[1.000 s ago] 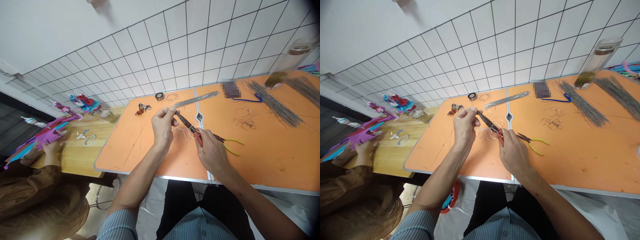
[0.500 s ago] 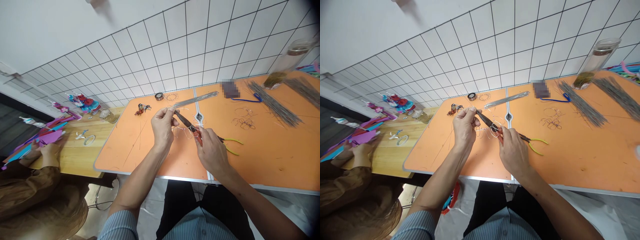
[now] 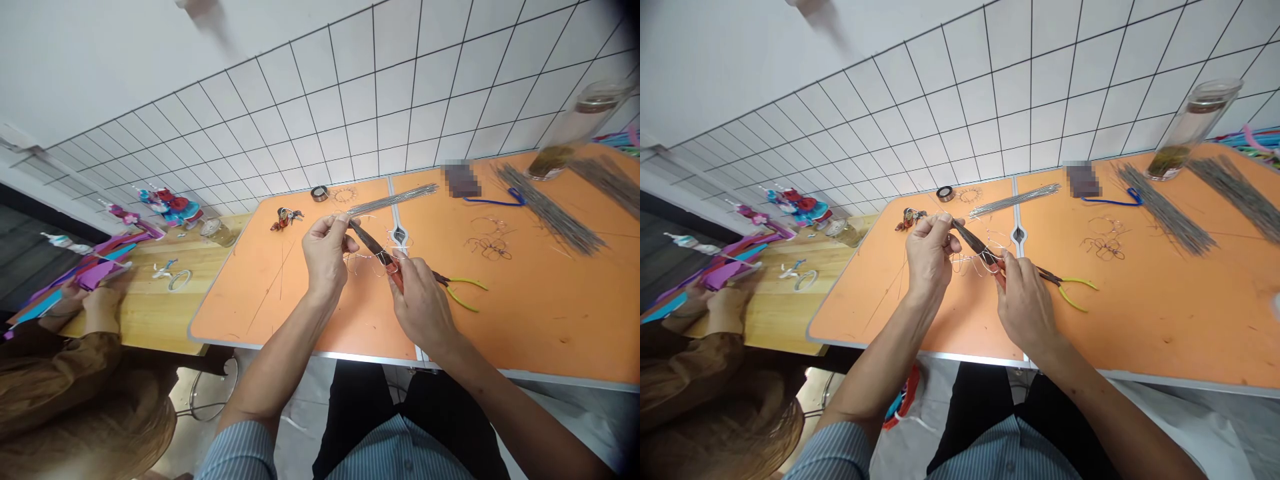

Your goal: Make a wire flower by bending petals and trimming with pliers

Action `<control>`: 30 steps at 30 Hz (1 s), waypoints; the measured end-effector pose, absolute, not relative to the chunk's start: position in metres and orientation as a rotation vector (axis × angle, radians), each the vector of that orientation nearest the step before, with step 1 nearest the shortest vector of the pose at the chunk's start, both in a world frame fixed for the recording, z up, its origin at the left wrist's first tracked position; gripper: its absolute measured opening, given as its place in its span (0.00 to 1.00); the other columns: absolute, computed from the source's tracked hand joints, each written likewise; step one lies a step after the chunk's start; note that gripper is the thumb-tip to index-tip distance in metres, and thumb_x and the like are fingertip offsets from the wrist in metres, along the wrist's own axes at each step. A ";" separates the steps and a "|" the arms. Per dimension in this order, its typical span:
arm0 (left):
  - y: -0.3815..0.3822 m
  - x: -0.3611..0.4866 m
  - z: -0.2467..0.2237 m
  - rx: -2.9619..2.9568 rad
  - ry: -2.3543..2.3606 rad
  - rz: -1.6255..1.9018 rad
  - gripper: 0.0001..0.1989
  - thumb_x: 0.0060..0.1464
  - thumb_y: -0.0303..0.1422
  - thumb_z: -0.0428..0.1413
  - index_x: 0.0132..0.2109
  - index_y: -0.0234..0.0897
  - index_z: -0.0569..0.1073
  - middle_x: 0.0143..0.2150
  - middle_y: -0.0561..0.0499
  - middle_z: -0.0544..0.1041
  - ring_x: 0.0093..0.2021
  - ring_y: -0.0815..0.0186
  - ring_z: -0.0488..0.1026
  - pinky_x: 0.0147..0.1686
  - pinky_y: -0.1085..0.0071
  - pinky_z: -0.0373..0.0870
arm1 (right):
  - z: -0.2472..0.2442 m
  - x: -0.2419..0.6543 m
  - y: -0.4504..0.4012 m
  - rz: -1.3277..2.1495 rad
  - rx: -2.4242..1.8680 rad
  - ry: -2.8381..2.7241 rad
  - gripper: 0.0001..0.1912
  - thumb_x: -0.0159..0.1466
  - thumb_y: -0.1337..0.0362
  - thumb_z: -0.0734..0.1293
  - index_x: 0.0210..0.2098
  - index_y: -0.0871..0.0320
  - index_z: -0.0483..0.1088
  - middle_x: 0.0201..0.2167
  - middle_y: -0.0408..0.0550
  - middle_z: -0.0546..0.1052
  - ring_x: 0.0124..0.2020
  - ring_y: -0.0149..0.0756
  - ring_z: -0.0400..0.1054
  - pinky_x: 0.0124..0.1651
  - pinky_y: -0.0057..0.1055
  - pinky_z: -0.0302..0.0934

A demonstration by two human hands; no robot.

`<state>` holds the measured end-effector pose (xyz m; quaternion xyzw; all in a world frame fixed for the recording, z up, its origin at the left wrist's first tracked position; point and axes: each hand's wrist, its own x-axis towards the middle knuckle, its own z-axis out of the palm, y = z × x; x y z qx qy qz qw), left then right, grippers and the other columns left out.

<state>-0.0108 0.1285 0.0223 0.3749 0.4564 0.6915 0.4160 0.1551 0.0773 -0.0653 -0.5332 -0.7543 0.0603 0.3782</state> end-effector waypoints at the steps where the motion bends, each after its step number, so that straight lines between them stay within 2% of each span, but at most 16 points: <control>1: 0.128 -0.011 0.022 0.943 1.149 1.737 0.16 0.59 0.41 0.71 0.33 0.38 0.73 0.41 0.48 0.88 0.20 0.77 0.69 0.23 0.75 0.66 | -0.066 0.155 0.077 0.160 -1.361 -1.925 0.24 0.82 0.60 0.59 0.71 0.63 0.67 0.47 0.60 0.79 0.49 0.55 0.76 0.48 0.47 0.71; 6: 0.127 -0.011 0.021 0.958 1.147 1.746 0.17 0.59 0.43 0.71 0.34 0.38 0.75 0.42 0.48 0.88 0.20 0.77 0.69 0.24 0.75 0.68 | -0.066 0.155 0.078 0.114 -1.372 -1.938 0.25 0.82 0.60 0.59 0.73 0.64 0.66 0.47 0.59 0.79 0.48 0.54 0.75 0.47 0.45 0.69; 14: 0.127 -0.012 0.021 0.968 1.136 1.751 0.13 0.61 0.40 0.70 0.35 0.38 0.77 0.42 0.48 0.88 0.20 0.77 0.69 0.23 0.74 0.67 | -0.059 0.156 0.077 0.050 -1.393 -1.973 0.22 0.82 0.61 0.59 0.70 0.64 0.67 0.46 0.59 0.79 0.47 0.53 0.74 0.46 0.44 0.67; 21: 0.128 -0.013 0.020 0.959 1.142 1.752 0.15 0.59 0.41 0.71 0.34 0.38 0.76 0.42 0.47 0.88 0.20 0.77 0.69 0.23 0.74 0.67 | -0.059 0.156 0.076 0.018 -1.403 -1.988 0.22 0.81 0.62 0.60 0.70 0.63 0.67 0.46 0.58 0.79 0.47 0.53 0.74 0.45 0.43 0.67; 25: 0.127 -0.014 0.020 0.962 1.146 1.753 0.15 0.60 0.41 0.71 0.35 0.38 0.76 0.42 0.48 0.88 0.20 0.77 0.69 0.23 0.75 0.66 | -0.058 0.156 0.076 -0.024 -1.419 -1.998 0.23 0.82 0.61 0.60 0.70 0.66 0.68 0.45 0.58 0.79 0.46 0.53 0.75 0.43 0.42 0.67; 30: 0.128 -0.015 0.018 0.951 1.130 1.765 0.14 0.60 0.39 0.71 0.34 0.37 0.76 0.40 0.47 0.88 0.19 0.77 0.69 0.22 0.76 0.64 | -0.059 0.156 0.075 0.034 -1.429 -1.966 0.22 0.83 0.58 0.58 0.68 0.62 0.70 0.43 0.55 0.79 0.42 0.48 0.77 0.38 0.39 0.64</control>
